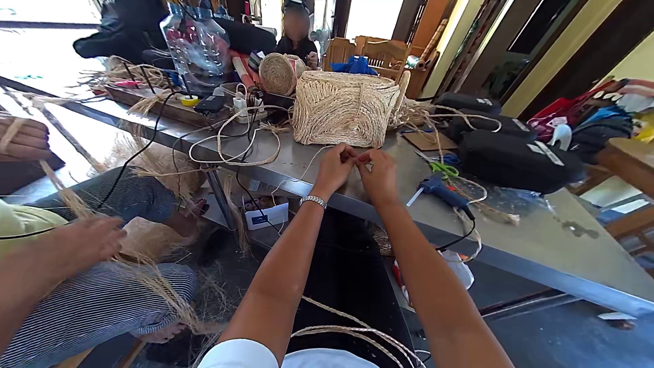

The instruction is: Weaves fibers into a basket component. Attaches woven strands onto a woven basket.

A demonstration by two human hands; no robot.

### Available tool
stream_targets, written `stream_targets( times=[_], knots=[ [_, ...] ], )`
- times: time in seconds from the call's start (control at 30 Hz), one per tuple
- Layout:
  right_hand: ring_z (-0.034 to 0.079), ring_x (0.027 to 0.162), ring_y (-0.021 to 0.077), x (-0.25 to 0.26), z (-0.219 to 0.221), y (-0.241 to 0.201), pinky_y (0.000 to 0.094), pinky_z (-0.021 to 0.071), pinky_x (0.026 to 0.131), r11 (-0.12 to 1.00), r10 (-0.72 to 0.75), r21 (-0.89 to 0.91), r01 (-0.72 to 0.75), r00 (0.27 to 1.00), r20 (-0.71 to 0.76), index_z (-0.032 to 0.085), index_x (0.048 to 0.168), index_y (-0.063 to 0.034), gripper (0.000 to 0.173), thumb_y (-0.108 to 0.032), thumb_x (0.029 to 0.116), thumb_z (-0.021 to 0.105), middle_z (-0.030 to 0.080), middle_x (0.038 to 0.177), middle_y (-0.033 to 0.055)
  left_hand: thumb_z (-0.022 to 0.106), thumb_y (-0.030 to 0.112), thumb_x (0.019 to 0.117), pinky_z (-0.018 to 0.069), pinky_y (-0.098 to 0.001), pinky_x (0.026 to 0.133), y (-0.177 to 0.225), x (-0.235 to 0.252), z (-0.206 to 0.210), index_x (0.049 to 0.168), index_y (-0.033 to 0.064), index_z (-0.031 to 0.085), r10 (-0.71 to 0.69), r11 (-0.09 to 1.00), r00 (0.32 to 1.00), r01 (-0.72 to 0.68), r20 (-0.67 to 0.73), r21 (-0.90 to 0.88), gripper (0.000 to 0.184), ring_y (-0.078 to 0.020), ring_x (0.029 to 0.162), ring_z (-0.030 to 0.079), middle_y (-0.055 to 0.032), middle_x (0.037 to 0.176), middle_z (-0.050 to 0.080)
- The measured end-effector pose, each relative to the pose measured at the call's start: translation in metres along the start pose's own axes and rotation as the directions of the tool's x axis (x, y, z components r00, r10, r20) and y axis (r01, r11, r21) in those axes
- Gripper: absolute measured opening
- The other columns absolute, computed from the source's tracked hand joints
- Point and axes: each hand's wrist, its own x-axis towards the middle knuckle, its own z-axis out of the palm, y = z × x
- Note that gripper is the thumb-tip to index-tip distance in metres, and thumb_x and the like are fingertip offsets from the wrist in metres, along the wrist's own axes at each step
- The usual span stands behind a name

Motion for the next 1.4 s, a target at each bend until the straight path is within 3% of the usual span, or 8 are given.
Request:
stream_targets(
  times=[0.27, 0.43, 0.67, 0.77, 0.83, 1.13, 1.27, 1.4],
  knots=[
    [0.067, 0.107, 0.0333, 0.001, 0.001, 0.001, 0.0499, 0.0513, 0.100, 1.000, 0.018, 0.008, -0.018, 1.000, 0.003, 0.077, 0.101, -0.0026, 0.019, -0.019, 0.0991, 0.068, 0.073, 0.105, 0.0156, 0.063, 0.010, 0.0986, 0.0572, -0.0327, 0.080, 0.000, -0.002, -0.001, 0.114, 0.0039, 0.067, 0.020, 0.997, 0.998, -0.024, -0.059, -0.071, 0.017, -0.0137, 0.083, 0.068, -0.0081, 0.096, 0.071],
    [0.069, 0.098, 0.0312, 0.002, 0.002, 0.006, 0.0490, 0.0529, 0.094, 0.998, 0.009, 0.061, -0.011, 1.000, 0.029, 0.076, 0.102, -0.0004, 0.027, -0.024, 0.1028, 0.063, 0.073, 0.100, 0.0168, 0.065, 0.010, 0.0984, 0.0568, -0.0330, 0.080, 0.000, -0.002, -0.002, 0.112, 0.0047, 0.068, 0.007, 0.995, 0.998, -0.013, -0.064, -0.096, 0.015, -0.0134, 0.083, 0.068, -0.0070, 0.095, 0.071],
    [0.069, 0.090, 0.0283, 0.006, 0.000, 0.009, 0.0461, 0.0551, 0.088, 0.980, 0.045, 0.188, -0.061, 0.995, 0.088, 0.073, 0.105, 0.0033, 0.030, -0.020, 0.1062, 0.055, 0.072, 0.096, 0.0183, 0.065, 0.009, 0.0984, 0.0609, -0.0344, 0.080, 0.002, -0.003, -0.002, 0.111, 0.0010, 0.068, 0.001, 0.977, 0.997, -0.016, -0.071, -0.215, 0.015, -0.0156, 0.080, 0.071, -0.0094, 0.095, 0.073],
    [0.068, 0.085, 0.0249, 0.006, 0.002, 0.009, 0.0424, 0.0551, 0.083, 0.977, 0.004, 0.213, -0.019, 0.998, 0.068, 0.072, 0.101, 0.0041, 0.030, -0.019, 0.1060, 0.054, 0.071, 0.092, 0.0168, 0.067, 0.008, 0.0968, 0.0606, -0.0344, 0.081, 0.003, -0.003, -0.002, 0.109, 0.0001, 0.069, 0.019, 0.973, 0.995, -0.041, -0.101, -0.227, 0.015, -0.0156, 0.081, 0.072, -0.0100, 0.095, 0.073],
    [0.068, 0.088, 0.0261, 0.005, 0.003, 0.007, 0.0428, 0.0549, 0.085, 0.981, -0.019, 0.195, 0.002, 0.997, 0.081, 0.072, 0.101, 0.0044, 0.030, -0.019, 0.1063, 0.054, 0.070, 0.094, 0.0173, 0.068, 0.007, 0.0963, 0.0611, -0.0347, 0.082, 0.004, -0.002, -0.002, 0.109, 0.0001, 0.069, 0.023, 0.971, 0.993, -0.050, -0.116, -0.234, 0.015, -0.0157, 0.082, 0.072, -0.0102, 0.096, 0.073],
    [0.071, 0.093, 0.0229, 0.006, 0.004, 0.011, 0.0439, 0.0554, 0.091, 0.967, 0.012, 0.238, -0.092, 0.948, 0.318, 0.072, 0.109, 0.0027, 0.037, -0.021, 0.1116, 0.044, 0.074, 0.098, 0.0144, 0.064, 0.001, 0.0954, 0.0589, -0.0341, 0.083, -0.002, -0.001, -0.001, 0.113, -0.0001, 0.067, 0.036, 0.974, 0.994, -0.058, -0.103, -0.217, 0.018, -0.0160, 0.087, 0.070, -0.0108, 0.103, 0.072],
    [0.069, 0.101, 0.0326, 0.004, 0.001, 0.001, 0.0502, 0.0540, 0.096, 0.993, 0.055, 0.094, -0.072, 0.984, 0.167, 0.072, 0.110, 0.0031, 0.035, -0.024, 0.1082, 0.051, 0.072, 0.104, 0.0200, 0.059, 0.004, 0.0971, 0.0576, -0.0377, 0.083, -0.003, 0.000, -0.002, 0.116, 0.0020, 0.066, -0.036, 0.992, 0.989, 0.018, -0.144, -0.124, 0.020, -0.0182, 0.088, 0.069, -0.0105, 0.103, 0.071],
    [0.068, 0.076, 0.0243, 0.000, -0.001, -0.002, 0.0418, 0.0575, 0.073, 0.990, 0.002, 0.142, 0.005, 0.999, -0.048, 0.067, 0.106, 0.0031, 0.031, -0.028, 0.1030, 0.062, 0.068, 0.085, 0.0147, 0.059, 0.005, 0.0973, 0.0571, -0.0377, 0.083, 0.002, -0.001, -0.001, 0.116, 0.0030, 0.066, -0.042, 0.999, 0.990, 0.040, -0.131, -0.019, 0.020, -0.0188, 0.087, 0.068, -0.0112, 0.101, 0.070]
  ],
)
